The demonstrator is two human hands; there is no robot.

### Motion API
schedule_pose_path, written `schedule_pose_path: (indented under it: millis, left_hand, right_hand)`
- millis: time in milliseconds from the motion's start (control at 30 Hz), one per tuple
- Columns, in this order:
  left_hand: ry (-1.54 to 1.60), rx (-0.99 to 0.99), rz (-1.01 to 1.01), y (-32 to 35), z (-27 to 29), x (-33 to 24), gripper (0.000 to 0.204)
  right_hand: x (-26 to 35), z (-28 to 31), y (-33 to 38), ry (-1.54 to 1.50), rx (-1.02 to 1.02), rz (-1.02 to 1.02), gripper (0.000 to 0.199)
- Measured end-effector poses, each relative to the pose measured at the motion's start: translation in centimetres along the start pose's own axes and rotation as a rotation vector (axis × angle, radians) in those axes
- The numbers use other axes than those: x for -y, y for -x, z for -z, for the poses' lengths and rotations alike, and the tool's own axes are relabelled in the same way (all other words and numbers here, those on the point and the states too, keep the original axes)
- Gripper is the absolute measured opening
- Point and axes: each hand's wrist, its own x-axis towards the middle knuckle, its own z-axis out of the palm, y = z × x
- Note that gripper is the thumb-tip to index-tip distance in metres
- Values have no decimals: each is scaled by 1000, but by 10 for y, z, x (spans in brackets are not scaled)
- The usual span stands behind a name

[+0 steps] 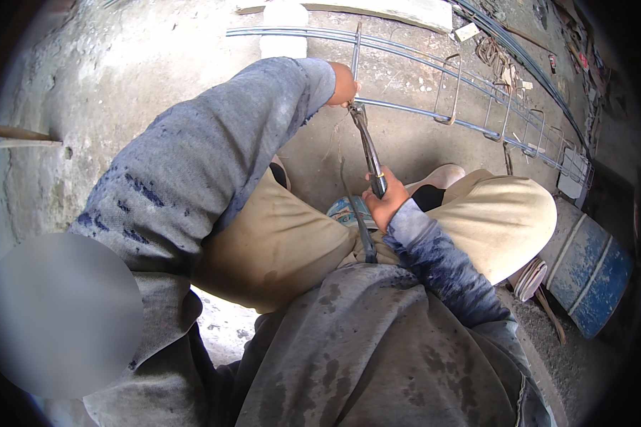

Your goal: The person uses pliers to twist small pieces of wire around rebar rods to assemble a metal cage on the floor of a construction site.

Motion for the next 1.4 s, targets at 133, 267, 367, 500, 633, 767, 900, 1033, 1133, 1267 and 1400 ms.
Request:
schedule_pose_path:
  millis: [133,267,367,500,633,767,900,1033,1133,1267,1400]
  left_hand:
    - [-17,-5,14,3,1,-3,51]
    - [-13,-8,32,5,1,-4,50]
    - [-18,-9,15,5,1,-4,49]
    - [-41,-8,21,3,0,-3,50]
    - [-37,-28,-9,2,-1,-2,52]
    - [-58,-46,-25,5,0,-2,52]
    - [-7,-44,-13,5,0,-2,54]
    - [-30,-74,-28,3,-1,0,56]
    - [-32,-73,-24,2,-1,0,58]
    - [-26,-72,-37,4,1,0,59]
    - [-11,-66,-34,4,1,1,58]
  right_hand:
    - [-2,-4,4,-58,-8,23,36]
    - [-3,-4,6,-1170,305,-239,27]
    - [-1,-4,5,-858,201,-230,35]
    - [9,-6,6,-48,-147,-2,44]
    - [19,-9,13,107,-232,-53,45]
    - [20,-9,16,-217,-132,8,32]
    - [10,-3,15,-683,167,-29,22]
    - [9,0,11,-373,118,19,24]
    - [19,-1,9,-58,-17,-93,32]
    - [30,5,16,-170,67,-117,33]
    - [25,16,21,-665,383,-40,27]
